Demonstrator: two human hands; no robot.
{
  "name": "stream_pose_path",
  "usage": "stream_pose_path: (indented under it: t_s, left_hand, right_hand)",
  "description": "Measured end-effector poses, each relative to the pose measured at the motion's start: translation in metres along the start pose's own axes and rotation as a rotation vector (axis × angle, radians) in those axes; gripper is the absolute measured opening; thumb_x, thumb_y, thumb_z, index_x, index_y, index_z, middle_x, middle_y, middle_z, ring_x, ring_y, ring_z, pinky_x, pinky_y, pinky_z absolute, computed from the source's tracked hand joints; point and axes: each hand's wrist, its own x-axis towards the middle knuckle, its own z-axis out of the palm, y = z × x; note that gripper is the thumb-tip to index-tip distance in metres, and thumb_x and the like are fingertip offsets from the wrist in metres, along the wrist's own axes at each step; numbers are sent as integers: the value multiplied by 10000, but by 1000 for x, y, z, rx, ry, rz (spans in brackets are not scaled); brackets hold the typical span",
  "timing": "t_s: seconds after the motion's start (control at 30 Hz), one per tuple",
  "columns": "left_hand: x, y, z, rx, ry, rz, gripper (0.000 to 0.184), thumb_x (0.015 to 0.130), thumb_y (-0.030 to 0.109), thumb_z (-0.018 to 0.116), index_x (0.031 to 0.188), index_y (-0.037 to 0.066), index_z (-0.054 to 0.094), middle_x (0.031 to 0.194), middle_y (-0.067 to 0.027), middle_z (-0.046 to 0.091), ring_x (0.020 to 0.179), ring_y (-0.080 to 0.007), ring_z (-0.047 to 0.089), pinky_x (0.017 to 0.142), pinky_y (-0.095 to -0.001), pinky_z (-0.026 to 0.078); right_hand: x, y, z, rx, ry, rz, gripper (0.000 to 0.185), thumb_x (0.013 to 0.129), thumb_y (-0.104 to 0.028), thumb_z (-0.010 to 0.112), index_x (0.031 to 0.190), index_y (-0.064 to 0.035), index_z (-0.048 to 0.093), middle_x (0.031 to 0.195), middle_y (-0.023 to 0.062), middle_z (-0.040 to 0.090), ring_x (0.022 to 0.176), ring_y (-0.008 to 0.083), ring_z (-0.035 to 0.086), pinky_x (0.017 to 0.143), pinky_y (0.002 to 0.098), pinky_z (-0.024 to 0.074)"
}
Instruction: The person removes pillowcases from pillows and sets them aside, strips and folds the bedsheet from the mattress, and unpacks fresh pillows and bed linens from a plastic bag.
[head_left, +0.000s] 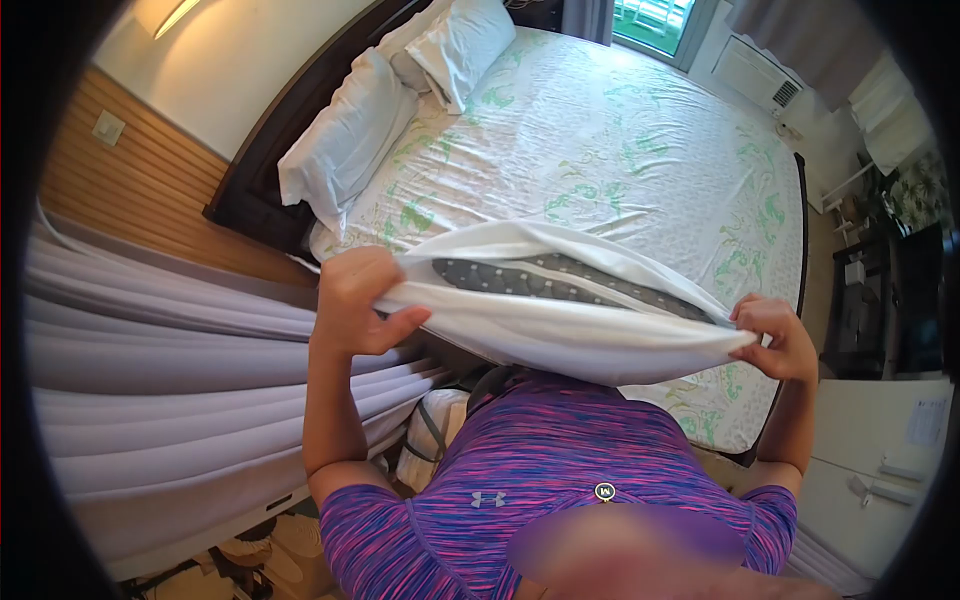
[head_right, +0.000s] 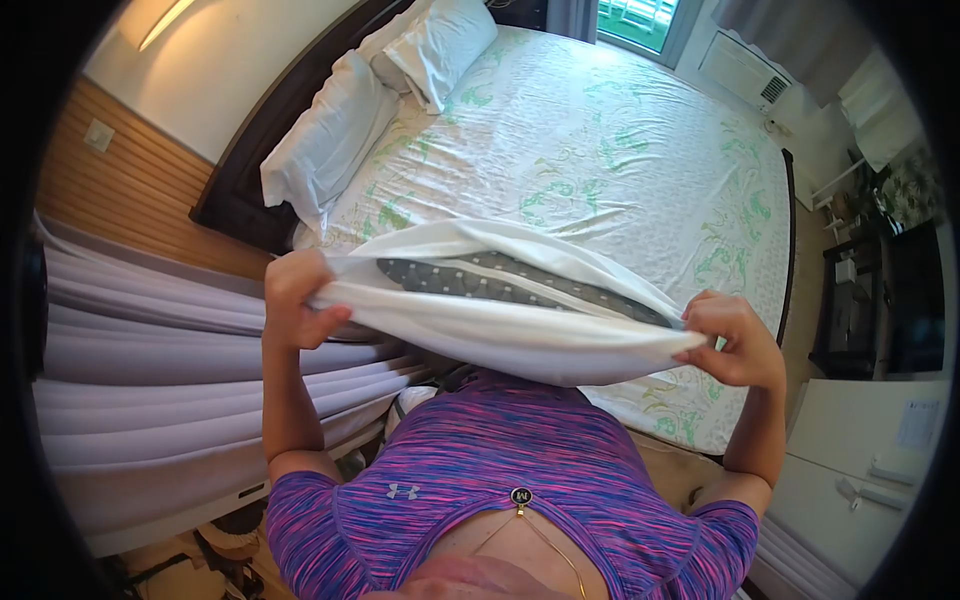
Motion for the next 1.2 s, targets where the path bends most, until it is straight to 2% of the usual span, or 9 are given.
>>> stream_pose_path:
  t_s: [0.17,0.23,0.3,0.53,0.63,0.73,0.83,1.03,1.2]
  left_hand:
    - [19,-20,36,141,-59,-257,308,701,333,627,813,48,593,595,-144,520,634,-361,537,581,-375,410]
    - [39,-44,47,-22,-598,-376,299,718,339,593,726,41,568,611,-167,533,643,-361,532,583,-416,412]
    - [76,-63,57,211,-559,-169,285,755,337,548,743,53,572,640,-184,546,637,-349,538,567,-421,409]
    - [218,-81,49,503,146,21,211,774,263,489,838,89,589,669,-165,572,629,-329,560,572,-411,438]
    - [218,-47,18,311,253,-34,160,770,199,496,821,74,583,638,-170,554,603,-320,556,553,-382,429]
    - [164,-74,22,280,246,190,219,722,128,528,910,26,570,710,-138,586,677,-309,566,600,-385,424]
    - [67,-80,78,180,-188,-255,247,677,52,556,923,56,579,789,-143,583,721,-293,565,638,-351,446]
    - [-144,-91,270,11,-794,-285,234,702,123,592,925,53,566,852,-156,571,818,-322,535,766,-381,422]
    - [-201,-79,276,-209,-870,-648,259,703,192,611,921,61,561,915,-162,557,861,-309,528,764,-371,425]
  right_hand:
    - [14,12,9,-381,199,284,193,628,-186,651,648,-21,553,585,125,516,597,298,510,576,372,400]
    - [22,44,8,-523,133,313,198,623,-194,647,680,-24,563,611,152,531,629,334,524,577,403,409]
    - [33,70,-12,-738,16,228,167,646,-173,621,684,-26,550,633,169,537,625,343,526,572,413,414]
    - [74,61,-117,-1193,705,221,139,714,-182,539,699,-44,540,683,146,558,661,336,545,582,422,435]
    - [52,11,-120,-1153,945,-61,179,695,-191,578,721,-24,520,710,137,551,684,319,539,599,399,425]
    - [12,-27,-64,-891,707,23,177,651,-132,616,722,-25,493,695,116,517,664,311,499,608,385,402]
    - [-18,15,31,-504,316,199,181,616,-137,645,667,-60,489,665,115,510,653,320,491,615,400,398]
    - [-91,211,270,-423,-68,640,77,672,-155,552,699,-86,571,723,92,568,731,270,556,682,381,406]
    - [-128,253,350,-144,-282,991,184,680,-223,554,812,-106,603,864,119,598,843,284,561,712,394,429]
